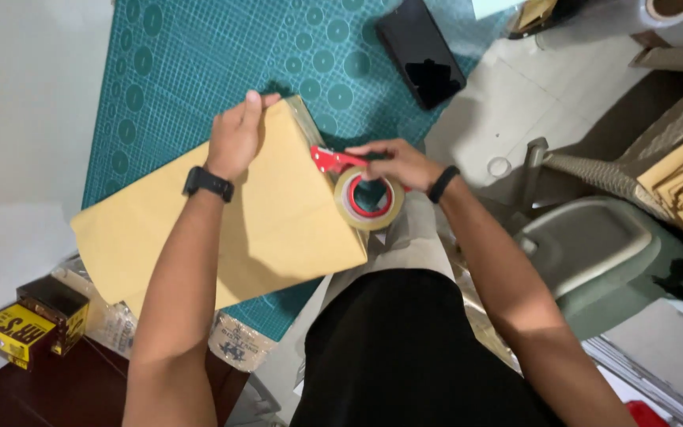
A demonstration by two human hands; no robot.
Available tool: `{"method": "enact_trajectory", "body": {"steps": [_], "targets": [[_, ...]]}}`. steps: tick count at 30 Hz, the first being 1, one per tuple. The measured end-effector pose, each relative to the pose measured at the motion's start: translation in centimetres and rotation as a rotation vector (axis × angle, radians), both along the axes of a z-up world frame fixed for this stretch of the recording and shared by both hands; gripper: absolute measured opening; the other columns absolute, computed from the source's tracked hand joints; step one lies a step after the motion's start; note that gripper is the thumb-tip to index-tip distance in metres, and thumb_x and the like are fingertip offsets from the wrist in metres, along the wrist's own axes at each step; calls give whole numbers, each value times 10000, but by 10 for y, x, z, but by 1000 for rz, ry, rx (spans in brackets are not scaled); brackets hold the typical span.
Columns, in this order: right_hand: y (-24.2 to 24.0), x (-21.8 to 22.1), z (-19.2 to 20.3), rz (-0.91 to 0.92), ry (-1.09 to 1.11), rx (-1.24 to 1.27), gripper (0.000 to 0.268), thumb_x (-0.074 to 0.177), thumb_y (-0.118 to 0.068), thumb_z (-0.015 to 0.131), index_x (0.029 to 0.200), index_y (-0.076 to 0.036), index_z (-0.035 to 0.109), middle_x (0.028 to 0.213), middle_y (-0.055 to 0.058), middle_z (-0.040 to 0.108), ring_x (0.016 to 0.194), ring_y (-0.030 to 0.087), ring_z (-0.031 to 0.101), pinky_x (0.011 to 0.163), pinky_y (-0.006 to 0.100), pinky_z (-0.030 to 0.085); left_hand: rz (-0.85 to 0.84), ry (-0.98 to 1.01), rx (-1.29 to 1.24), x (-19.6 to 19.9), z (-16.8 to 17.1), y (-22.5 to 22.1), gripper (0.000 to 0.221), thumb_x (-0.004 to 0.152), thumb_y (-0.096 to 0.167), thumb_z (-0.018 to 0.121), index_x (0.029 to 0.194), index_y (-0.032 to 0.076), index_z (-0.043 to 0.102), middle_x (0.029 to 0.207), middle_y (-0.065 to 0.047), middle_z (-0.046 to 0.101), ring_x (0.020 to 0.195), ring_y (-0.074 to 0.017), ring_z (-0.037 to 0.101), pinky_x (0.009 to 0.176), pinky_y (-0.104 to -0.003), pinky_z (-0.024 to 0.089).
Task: Wrapping an item in yellow paper, securing it with tape using a dispenser, and labeling it with a marker.
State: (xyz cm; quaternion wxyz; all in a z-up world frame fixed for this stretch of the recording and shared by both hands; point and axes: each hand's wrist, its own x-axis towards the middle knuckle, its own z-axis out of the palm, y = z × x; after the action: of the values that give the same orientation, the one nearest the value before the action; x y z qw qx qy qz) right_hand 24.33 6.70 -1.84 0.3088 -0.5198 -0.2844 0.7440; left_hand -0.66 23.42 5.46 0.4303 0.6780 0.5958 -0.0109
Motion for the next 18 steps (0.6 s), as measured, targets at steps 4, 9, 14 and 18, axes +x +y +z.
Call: {"method": "enact_trajectory", "body": {"steps": [4,9,14,18], "targets": [[-22,-1,11,-26,-24,20,637,676,-270,792,1302,-170,728,1129,129,753,961,202,704,909,335,568,-25,-32,43,2,8,-9,502,1115,510,288,1297,328,719,1301,22,701,1310,-300,573,1158,-443,393],[-86,4,28,223,13,-92,649,817,-161,608,1462,-226,581,1282,38,754,1011,169,682,899,356,536,-359,38,408,-4,-5,-29,598,1112,408,235,1599,79,341,1653,-127,388,1554,-304,280,1263,-513,119],[-182,-11,13,95,-20,-83,653,730,-263,691,1382,-225,670,1304,155,658,1024,262,662,919,389,548,-886,-137,700,17,-4,-94,370,1009,214,512,1311,113,700,1381,-138,656,1389,-379,507,1161,-631,265],[-250,-34,4,-50,89,-134,692,699,-181,757,1386,-146,686,1262,171,727,1031,237,696,941,385,587,-1118,-130,646,21,-45,-154,425,1103,447,435,1107,229,800,1178,-7,784,1244,-194,674,1249,-487,230]]}}
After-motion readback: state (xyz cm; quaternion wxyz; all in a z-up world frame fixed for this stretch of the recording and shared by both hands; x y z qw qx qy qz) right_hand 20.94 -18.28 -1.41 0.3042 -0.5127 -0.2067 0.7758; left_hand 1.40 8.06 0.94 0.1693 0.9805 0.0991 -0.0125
